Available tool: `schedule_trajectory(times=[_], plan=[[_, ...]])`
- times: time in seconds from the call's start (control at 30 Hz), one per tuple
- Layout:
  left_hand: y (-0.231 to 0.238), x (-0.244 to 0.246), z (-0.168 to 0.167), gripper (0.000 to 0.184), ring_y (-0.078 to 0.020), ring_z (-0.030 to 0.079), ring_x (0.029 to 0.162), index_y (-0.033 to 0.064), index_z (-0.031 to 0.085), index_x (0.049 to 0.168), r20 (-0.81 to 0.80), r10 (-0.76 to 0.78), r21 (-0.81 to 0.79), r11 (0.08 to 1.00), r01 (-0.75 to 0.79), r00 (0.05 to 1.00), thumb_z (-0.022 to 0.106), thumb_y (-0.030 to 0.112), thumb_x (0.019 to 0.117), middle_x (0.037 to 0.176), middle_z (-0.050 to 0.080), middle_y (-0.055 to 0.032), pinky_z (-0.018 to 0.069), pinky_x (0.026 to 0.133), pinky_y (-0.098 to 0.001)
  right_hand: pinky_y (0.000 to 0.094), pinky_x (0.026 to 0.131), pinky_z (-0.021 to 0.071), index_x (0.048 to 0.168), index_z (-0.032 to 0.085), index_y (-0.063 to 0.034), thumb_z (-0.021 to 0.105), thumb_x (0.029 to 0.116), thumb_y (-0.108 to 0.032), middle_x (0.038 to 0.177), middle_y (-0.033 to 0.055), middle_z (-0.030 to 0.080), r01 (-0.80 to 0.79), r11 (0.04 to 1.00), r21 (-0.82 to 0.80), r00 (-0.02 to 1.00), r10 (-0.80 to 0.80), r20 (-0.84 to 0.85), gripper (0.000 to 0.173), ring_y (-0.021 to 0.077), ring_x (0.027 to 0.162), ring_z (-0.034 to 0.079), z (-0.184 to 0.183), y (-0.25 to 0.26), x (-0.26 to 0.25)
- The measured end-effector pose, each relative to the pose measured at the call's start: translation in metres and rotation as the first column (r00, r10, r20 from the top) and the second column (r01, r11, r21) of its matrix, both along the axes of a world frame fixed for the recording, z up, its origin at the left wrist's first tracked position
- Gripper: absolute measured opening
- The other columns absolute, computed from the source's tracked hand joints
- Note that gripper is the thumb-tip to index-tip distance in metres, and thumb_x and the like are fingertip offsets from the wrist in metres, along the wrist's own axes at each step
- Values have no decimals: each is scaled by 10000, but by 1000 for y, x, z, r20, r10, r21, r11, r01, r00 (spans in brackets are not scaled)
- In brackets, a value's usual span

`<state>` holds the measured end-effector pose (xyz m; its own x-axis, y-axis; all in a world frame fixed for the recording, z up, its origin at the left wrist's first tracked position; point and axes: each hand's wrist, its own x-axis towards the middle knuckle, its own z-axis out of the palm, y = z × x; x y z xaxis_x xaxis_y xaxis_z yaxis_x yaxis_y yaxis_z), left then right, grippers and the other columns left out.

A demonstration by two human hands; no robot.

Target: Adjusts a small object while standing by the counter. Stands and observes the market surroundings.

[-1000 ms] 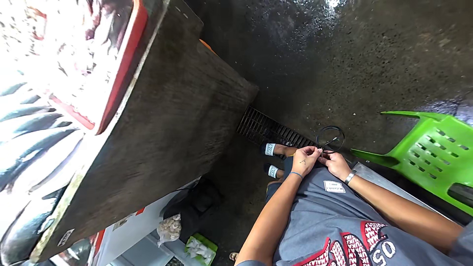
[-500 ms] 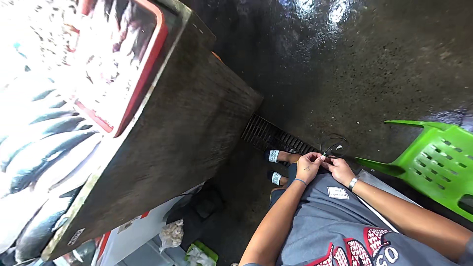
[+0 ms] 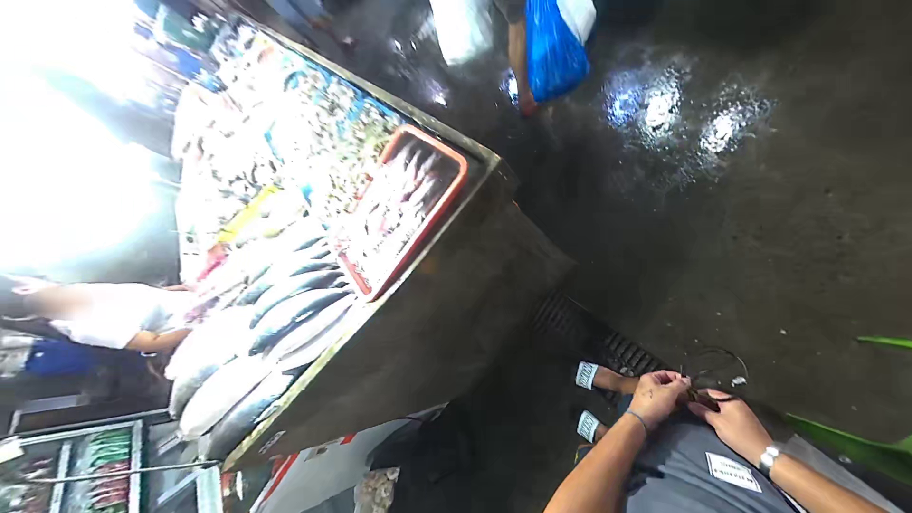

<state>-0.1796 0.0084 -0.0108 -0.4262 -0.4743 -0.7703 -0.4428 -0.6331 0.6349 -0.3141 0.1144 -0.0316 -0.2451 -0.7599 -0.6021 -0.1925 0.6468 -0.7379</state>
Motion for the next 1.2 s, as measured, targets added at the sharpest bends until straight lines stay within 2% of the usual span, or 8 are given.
schedule_trajectory(times=[0.1,0.23,0.37,0.5,0.8,1.0,1.13,1.2], plan=[[5,2,0,293,-200,665,885,-11,639,1183,-16,29,-6,1000,-29,999,564,245,1062,1021,691,-129,568,780,-405,516,1015,530,1205,673,21,740,921,-94,1126,195,719,27,999,-37,999,-26,28,313,294,1078,692,-3,9,-5],[12,4,1,318,-214,651,918,-3,573,1256,-23,49,12,999,-48,999,504,255,1083,1064,662,-140,557,792,-413,487,1033,529,1169,704,17,693,950,-65,1145,179,729,-35,999,-4,994,35,107,234,273,1097,695,-5,19,-17],[15,5,-1,348,-193,645,851,0,583,1221,-16,-33,-68,997,32,999,576,303,1052,998,662,-124,558,763,-389,465,1029,530,1148,730,-9,696,957,-73,1136,153,741,-26,1000,-3,991,26,132,205,242,1090,699,-8,23,-17],[13,6,1,326,-189,655,835,5,606,1203,-24,-57,-116,992,54,998,631,279,1029,1008,672,-124,572,751,-385,474,1007,528,1105,737,22,663,973,-60,1090,181,744,46,998,-35,992,-41,117,173,260,1053,704,-5,25,-10],[12,10,1,278,-206,694,882,3,647,1175,-46,45,23,999,-44,998,659,234,1020,1020,702,-118,601,809,-424,460,970,531,1122,719,34,647,993,-73,1080,195,737,86,996,3,989,-86,117,182,258,1009,702,-6,21,-3],[12,12,-4,269,-231,700,903,-5,635,1174,-53,91,80,993,-87,994,644,223,1030,1014,699,-125,604,835,-465,390,801,543,1117,705,39,619,1004,-64,988,161,719,76,997,-9,989,-74,131,175,182,800,650,-15,18,-5],[13,16,-1,204,-215,699,903,-1,631,1149,-86,159,112,982,-149,983,641,161,1026,1014,699,-112,601,843,-442,398,839,546,1150,695,40,612,1009,-56,1043,168,725,46,999,13,989,-48,141,190,192,854,670,-14,12,-5],[14,17,-3,186,-225,708,900,-11,636,1143,-96,174,105,981,-164,980,642,130,1020,1018,704,-121,608,837,-449,389,818,544,1157,694,26,622,1002,-53,1026,152,722,70,997,26,985,-73,156,189,178,824,658,-16,11,-3]])
